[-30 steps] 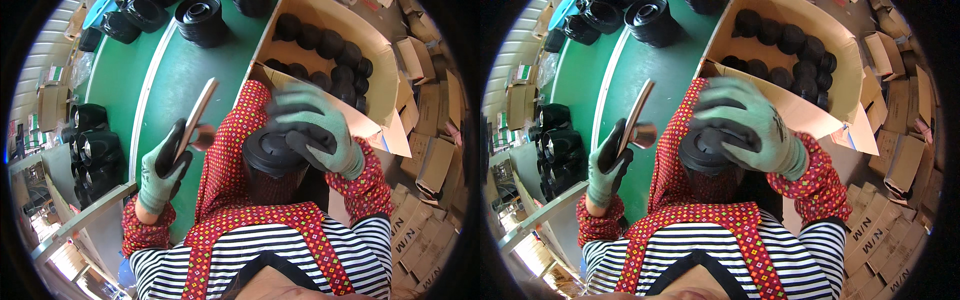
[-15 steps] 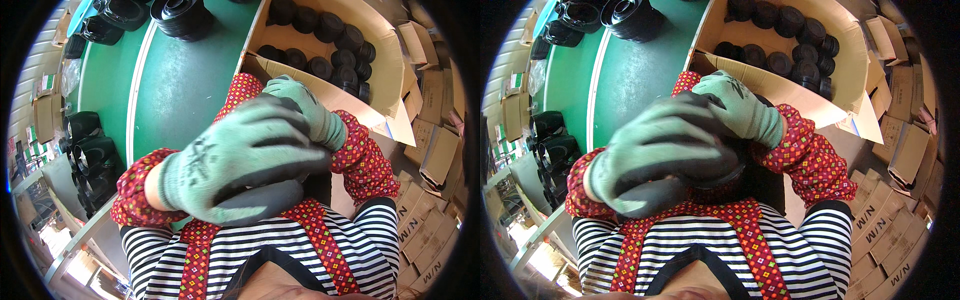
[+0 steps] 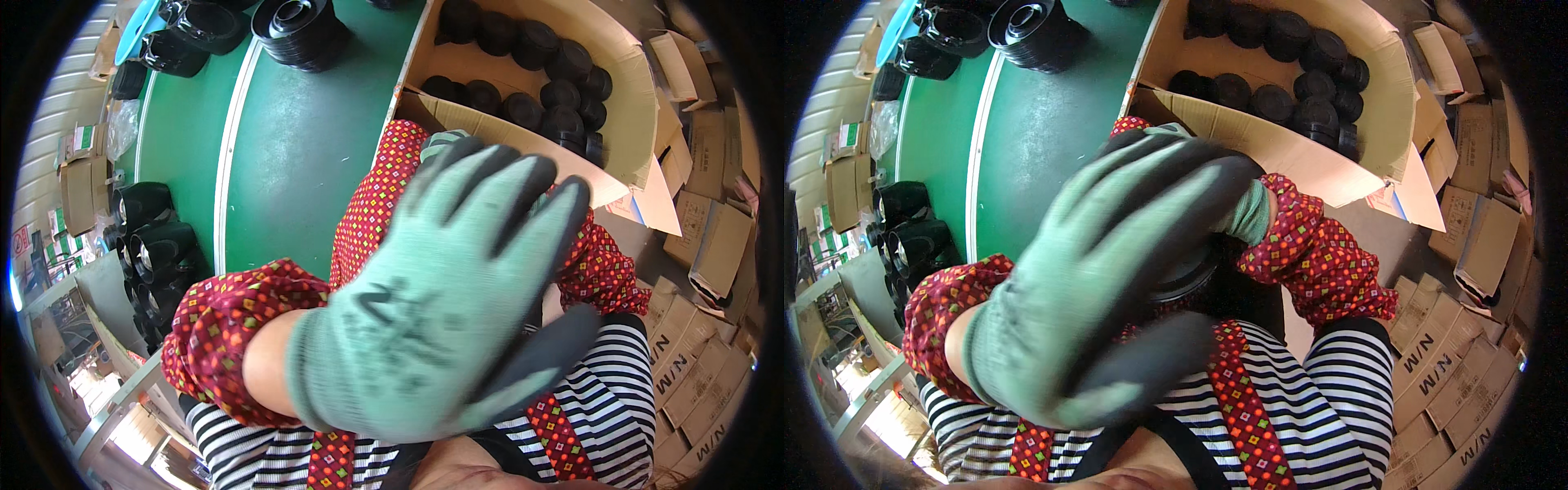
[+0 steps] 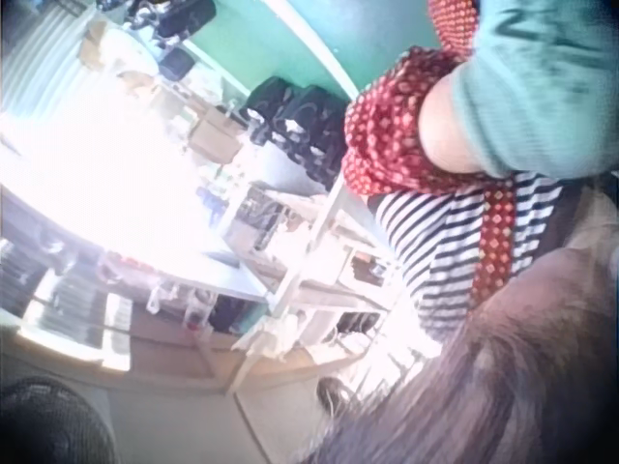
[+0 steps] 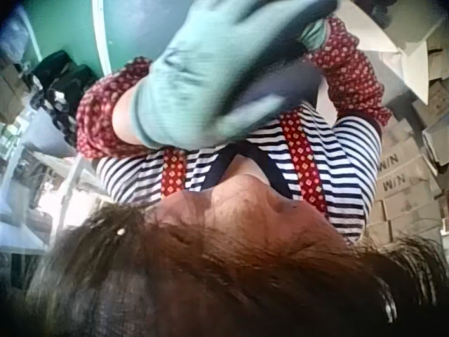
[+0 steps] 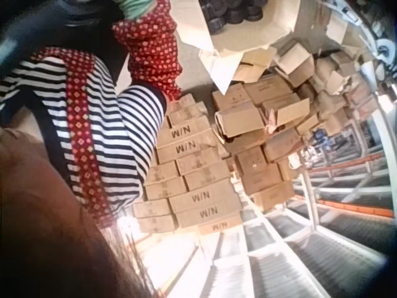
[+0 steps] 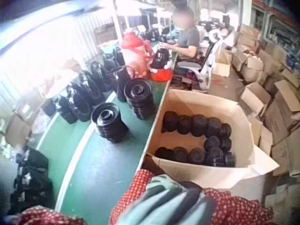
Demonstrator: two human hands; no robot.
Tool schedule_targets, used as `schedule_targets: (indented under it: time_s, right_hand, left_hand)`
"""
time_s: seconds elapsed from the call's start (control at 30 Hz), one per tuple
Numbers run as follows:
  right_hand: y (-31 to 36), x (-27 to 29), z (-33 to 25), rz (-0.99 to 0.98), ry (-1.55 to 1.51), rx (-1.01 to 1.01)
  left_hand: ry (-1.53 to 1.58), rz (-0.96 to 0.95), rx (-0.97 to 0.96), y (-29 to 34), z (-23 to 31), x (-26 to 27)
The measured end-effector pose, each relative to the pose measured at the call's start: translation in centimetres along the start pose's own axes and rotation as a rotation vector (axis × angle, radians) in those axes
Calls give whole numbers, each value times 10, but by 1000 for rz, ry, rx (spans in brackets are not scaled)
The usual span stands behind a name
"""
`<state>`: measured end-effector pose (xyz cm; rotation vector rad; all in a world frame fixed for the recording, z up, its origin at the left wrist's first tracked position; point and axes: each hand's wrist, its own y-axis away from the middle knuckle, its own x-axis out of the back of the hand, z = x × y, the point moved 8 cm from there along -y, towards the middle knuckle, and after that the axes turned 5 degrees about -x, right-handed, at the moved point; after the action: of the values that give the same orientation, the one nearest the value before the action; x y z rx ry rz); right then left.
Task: The person assembles black kettles on a green workbench. They pick up a kettle body, insert a metal rod into the base, and screw on a black lid. The person repeats this process for multiple kettles, placing the finished units on the table.
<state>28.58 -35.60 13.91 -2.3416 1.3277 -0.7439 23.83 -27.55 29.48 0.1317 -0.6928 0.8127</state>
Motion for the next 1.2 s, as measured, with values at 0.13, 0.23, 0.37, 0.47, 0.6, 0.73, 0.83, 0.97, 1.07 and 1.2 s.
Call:
schedule_targets:
  time_s: [0.13,0.23,0.37,0.47,0.6,0.73,0.83,0.97,1.07,1.2]
  right_hand:
    - [-8,-6,-13,-109,146,-194]
    - [-12,-4,-29,-183,396,-341]
    - [-17,4,-64,-189,649,-391]
    - [-19,3,-88,-416,764,-488]
    - [-30,0,-95,-546,880,-598]
    - [-39,-6,-97,-541,944,-590]
    - [-35,1,-95,-431,868,-521]
    - [-19,8,-122,-259,732,-198]
    - [16,2,-92,-235,409,-424]
    - [32,-4,-85,-96,256,-262]
  left_hand:
    - [-425,-27,122,-2,-12,-19]
    - [-454,-125,214,14,-40,-7]
    - [-161,-39,327,32,-121,-2]
    - [14,-85,222,30,-161,-18]
    - [187,-86,13,16,-188,-36]
    - [209,27,-37,14,-197,-40]
    - [145,10,101,23,-198,-28]
    - [35,467,295,97,-224,-1]
    - [-164,634,415,160,-227,23]
    - [-602,492,613,263,-246,4]
